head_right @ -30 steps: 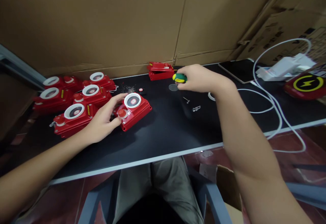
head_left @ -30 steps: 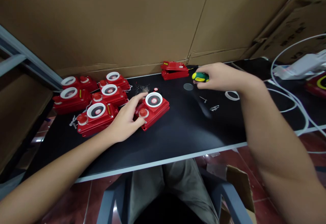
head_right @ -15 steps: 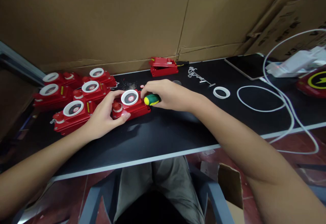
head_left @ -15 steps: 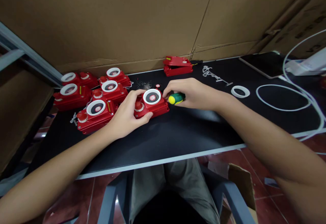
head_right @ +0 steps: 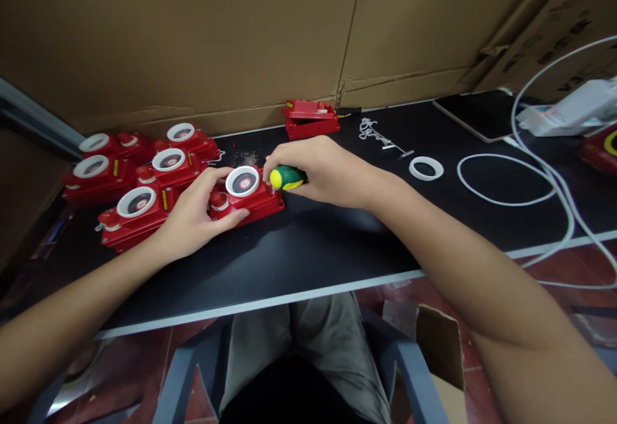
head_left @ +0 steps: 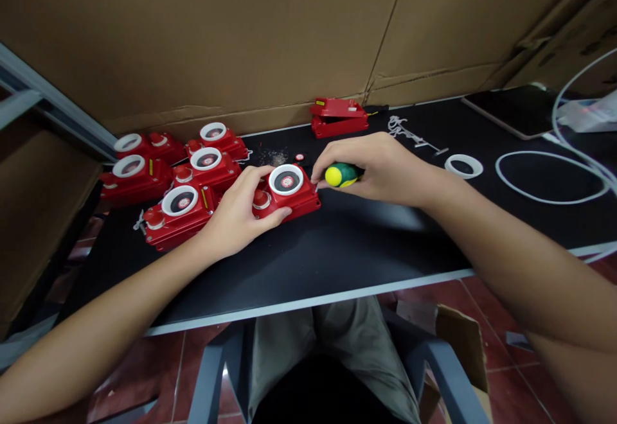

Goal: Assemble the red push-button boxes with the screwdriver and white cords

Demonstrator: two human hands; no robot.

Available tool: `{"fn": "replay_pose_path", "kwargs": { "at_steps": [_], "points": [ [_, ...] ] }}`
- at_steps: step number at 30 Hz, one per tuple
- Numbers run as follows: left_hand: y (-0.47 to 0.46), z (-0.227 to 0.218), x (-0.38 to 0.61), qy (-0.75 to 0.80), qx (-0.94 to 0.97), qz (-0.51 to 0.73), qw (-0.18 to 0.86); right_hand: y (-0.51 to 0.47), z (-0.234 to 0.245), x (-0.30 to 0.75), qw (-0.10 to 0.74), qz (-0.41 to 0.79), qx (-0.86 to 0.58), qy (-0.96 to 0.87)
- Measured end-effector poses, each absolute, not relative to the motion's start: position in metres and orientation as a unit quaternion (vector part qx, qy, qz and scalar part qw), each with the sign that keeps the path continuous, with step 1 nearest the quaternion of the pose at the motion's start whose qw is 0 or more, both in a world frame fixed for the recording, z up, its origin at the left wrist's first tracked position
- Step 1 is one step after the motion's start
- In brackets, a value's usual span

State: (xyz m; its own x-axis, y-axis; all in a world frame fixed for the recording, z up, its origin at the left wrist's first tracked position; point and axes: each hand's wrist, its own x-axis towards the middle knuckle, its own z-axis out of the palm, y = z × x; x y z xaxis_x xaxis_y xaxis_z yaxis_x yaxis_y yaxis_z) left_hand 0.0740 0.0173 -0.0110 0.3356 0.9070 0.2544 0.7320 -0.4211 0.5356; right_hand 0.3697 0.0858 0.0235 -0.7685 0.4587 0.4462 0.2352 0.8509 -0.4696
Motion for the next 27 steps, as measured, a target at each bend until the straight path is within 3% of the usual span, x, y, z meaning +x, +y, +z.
{"fn": "replay_pose_path", "kwargs": {
  "at_steps": [27],
  "points": [
    [0.0126,-0.0081,0.0765,0.543,0.79,0.239,0.156,0.0807,0.0191,0.369,0.29,0.158,-0.188,-0.925]
  ]
}}
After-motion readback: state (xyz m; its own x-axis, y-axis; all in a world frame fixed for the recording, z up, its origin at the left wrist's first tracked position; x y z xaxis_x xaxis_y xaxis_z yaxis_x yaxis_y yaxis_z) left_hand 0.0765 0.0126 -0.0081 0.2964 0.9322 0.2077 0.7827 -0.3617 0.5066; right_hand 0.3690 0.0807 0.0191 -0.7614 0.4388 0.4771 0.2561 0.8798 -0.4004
